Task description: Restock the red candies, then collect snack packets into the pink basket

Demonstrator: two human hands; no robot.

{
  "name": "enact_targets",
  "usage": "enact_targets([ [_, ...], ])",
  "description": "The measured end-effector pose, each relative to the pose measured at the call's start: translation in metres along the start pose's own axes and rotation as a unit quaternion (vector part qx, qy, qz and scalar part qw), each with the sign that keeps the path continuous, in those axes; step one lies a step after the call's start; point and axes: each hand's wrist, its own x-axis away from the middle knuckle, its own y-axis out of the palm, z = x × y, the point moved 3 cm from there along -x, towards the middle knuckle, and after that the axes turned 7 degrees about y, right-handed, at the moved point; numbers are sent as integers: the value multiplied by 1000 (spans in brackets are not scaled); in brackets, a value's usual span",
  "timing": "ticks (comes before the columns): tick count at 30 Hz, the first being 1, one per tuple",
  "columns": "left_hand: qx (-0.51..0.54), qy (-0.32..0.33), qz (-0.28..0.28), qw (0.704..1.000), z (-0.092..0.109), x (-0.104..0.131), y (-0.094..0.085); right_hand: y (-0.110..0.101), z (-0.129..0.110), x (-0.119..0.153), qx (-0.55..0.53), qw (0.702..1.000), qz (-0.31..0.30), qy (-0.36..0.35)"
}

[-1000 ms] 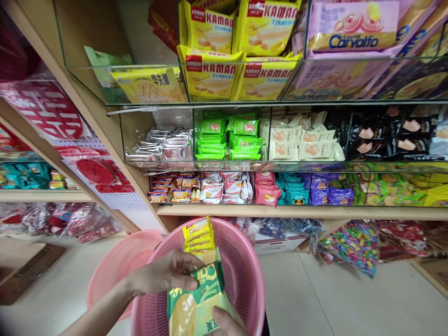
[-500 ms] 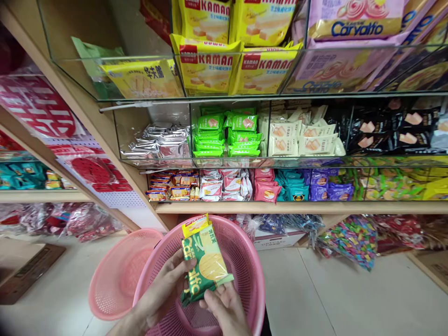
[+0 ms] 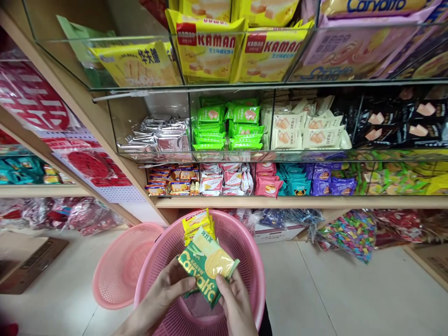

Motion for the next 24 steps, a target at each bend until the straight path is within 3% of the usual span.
enact_targets([
  [3, -111, 50, -16, 992, 7, -1, -20, 4, -5, 2, -20, 1000, -10, 5],
  [5, -239, 110, -35, 964, 17, -2, -31, 4, -4, 3, -20, 1000, -5, 10],
  [7, -389, 150, -92, 904, 28, -4, -36, 2, -2, 3, -16, 1000, 1, 13],
  [9, -511, 163, -170, 827, 36, -7, -33, 0, 0, 3, -11, 1000, 1, 14],
  [11, -583, 168, -234, 759, 43, -13, -25, -1, 2, 2, -6, 1000, -13, 14],
  [13, -619, 173, -273, 716, 47, -19, -16, -1, 2, 2, -3, 999, -32, 12],
  [16, -622, 174, -312, 697, 47, -29, -7, -2, 2, 3, 2, 999, -39, 7],
  [20, -600, 162, -343, 705, 42, -34, -3, -3, 1, 3, 4, 999, -41, 5],
  [24, -597, 164, -337, 709, 39, -32, -3, -2, 2, 5, -6, 1000, -28, 4],
])
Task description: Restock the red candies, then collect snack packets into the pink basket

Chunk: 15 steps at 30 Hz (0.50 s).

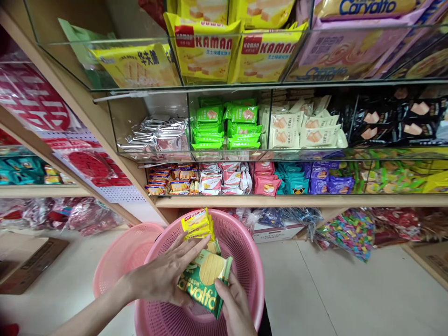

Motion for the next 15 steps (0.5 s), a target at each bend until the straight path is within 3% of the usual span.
enact_targets([
  [8, -28, -40, 14, 999, -2, 13, 0, -4, 6, -3, 13, 1000, 1, 12],
  [11, -46, -73, 41, 995, -14, 24, -3, -13, 8, -6, 40, 998, 45, -16],
  [15, -92, -100, 118, 984, -30, 35, -8, -28, 7, -9, 45, 990, 113, -75],
])
